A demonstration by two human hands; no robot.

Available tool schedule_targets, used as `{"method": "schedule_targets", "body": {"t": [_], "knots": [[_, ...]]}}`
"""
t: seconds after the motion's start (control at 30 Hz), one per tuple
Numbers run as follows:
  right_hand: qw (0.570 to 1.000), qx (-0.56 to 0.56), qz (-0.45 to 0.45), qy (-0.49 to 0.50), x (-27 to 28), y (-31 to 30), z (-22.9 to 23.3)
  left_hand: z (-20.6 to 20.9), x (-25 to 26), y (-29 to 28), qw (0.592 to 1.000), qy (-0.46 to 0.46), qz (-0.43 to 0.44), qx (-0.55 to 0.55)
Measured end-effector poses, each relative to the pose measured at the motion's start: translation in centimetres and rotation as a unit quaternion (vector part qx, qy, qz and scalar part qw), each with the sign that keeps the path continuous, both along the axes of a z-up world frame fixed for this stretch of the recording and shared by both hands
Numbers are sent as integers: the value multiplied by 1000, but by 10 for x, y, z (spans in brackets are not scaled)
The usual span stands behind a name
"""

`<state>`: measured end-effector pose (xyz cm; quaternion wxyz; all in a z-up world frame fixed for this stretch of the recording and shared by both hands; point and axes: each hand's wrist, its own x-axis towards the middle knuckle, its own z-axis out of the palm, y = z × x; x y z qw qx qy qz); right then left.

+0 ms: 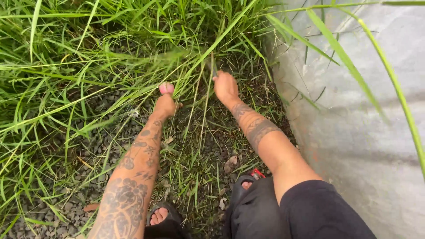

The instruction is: Cutting tall grass manually using a sickle

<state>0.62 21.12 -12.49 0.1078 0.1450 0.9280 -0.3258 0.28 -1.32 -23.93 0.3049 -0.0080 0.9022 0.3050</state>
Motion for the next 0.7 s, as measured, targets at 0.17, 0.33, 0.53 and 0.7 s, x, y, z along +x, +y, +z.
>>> {"method": "schedule_targets", "body": {"t": [0.17,0.33,0.53,0.7], "knots": [[996,12,-78,33,1,45,19,-4,-8,3,1000,14,-3,21],[980,-8,-192,55,-9,107,-17,-42,-6,0,999,24,-31,5],[912,-139,-335,191,-21,161,-41,55,7,20,999,-3,-8,-46],[866,-269,-373,196,-16,190,-68,47,2,35,998,22,-48,-41]]}}
